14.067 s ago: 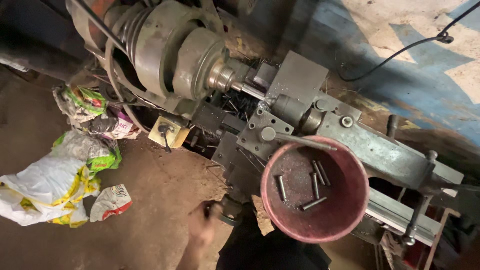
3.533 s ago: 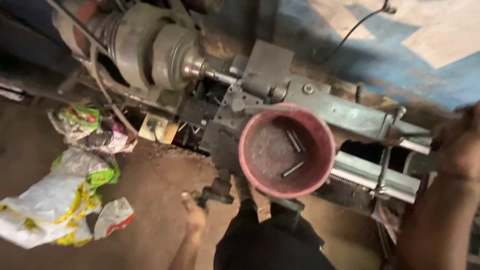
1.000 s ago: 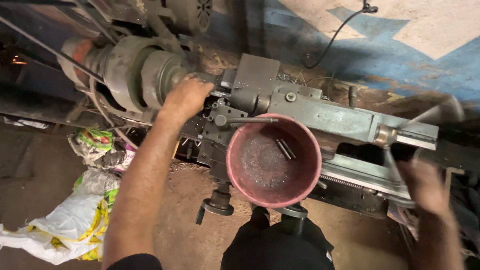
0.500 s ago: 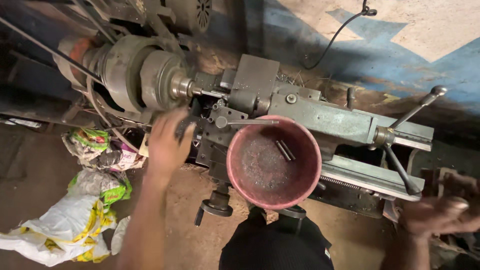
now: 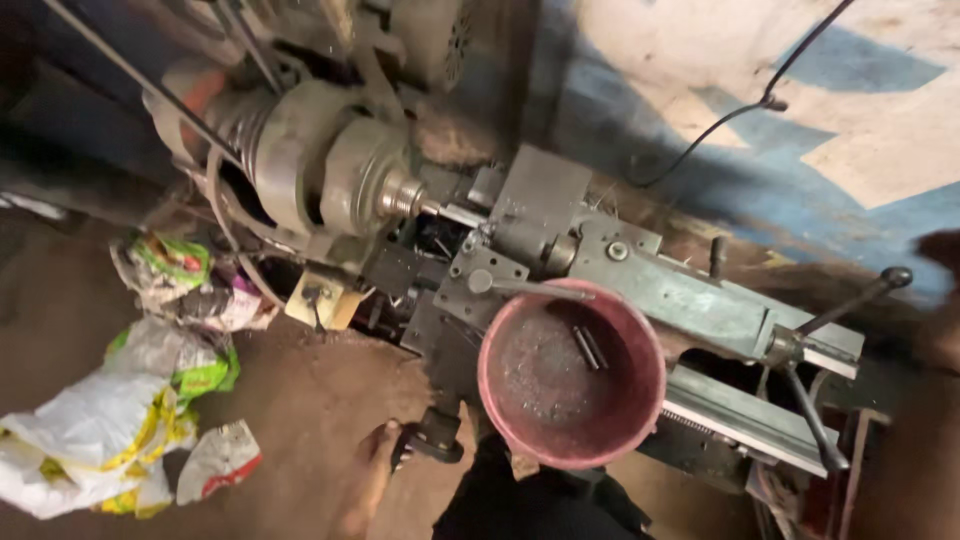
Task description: The person operates a bench lathe to machine small cylindrical metal pins. They insert a pin into the lathe chuck, engage the machine to turn the part, operate the handwheels to feed the cutting tool, then remove the finished pin and drop it into a pink plastic bowl, repeating the cycle. At the end they carry the bowl of finished pins away from the machine.
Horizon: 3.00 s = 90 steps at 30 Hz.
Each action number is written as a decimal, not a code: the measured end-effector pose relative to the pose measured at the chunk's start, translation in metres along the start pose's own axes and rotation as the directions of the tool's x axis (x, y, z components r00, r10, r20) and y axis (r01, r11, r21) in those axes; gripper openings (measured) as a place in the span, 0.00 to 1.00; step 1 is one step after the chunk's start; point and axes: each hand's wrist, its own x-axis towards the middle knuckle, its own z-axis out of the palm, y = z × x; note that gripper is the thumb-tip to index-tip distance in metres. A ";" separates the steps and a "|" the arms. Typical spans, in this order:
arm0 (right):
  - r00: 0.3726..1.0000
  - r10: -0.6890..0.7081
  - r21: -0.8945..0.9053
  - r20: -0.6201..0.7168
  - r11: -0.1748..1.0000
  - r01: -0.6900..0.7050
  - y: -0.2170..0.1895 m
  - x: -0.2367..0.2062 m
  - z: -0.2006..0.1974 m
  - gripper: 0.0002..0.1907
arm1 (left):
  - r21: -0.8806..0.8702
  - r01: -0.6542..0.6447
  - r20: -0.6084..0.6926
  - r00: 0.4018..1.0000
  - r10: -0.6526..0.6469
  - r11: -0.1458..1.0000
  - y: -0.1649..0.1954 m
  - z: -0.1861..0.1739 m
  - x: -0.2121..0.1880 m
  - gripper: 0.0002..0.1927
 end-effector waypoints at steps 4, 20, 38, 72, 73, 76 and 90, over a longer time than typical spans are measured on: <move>0.939 0.172 -0.088 0.298 0.984 -0.152 0.018 -0.123 0.002 0.17 | -0.098 0.150 0.145 0.980 -0.135 0.984 0.000 0.008 -0.009 0.30; 0.855 0.328 0.339 0.402 0.814 -0.472 -0.022 -0.221 -0.001 0.31 | -0.062 -0.021 0.211 0.977 0.034 0.998 -0.003 0.001 -0.009 0.28; 0.904 0.283 0.177 0.320 0.920 -0.350 -0.021 -0.229 -0.007 0.30 | -0.242 -0.017 0.127 0.991 0.049 0.970 -0.005 0.020 -0.007 0.28; 0.908 0.286 0.087 0.307 0.942 -0.326 -0.011 -0.222 -0.004 0.33 | 0.156 -0.009 -0.328 0.943 0.061 0.988 0.023 0.045 -0.030 0.47; 0.921 0.267 0.080 0.284 0.950 -0.300 -0.010 -0.222 -0.004 0.34 | -0.137 -0.007 -0.283 0.959 -0.032 0.990 0.015 0.052 -0.022 0.44; 0.970 0.057 0.151 0.238 0.984 -0.095 -0.011 -0.218 0.005 0.30 | -0.572 0.136 -0.029 0.982 -0.186 0.809 -0.010 0.079 -0.019 0.37; 0.900 0.335 0.661 0.277 0.613 -0.432 0.029 -0.033 -0.026 0.14 | 0.651 -0.249 -0.443 0.642 0.625 0.717 0.063 0.060 -0.088 0.19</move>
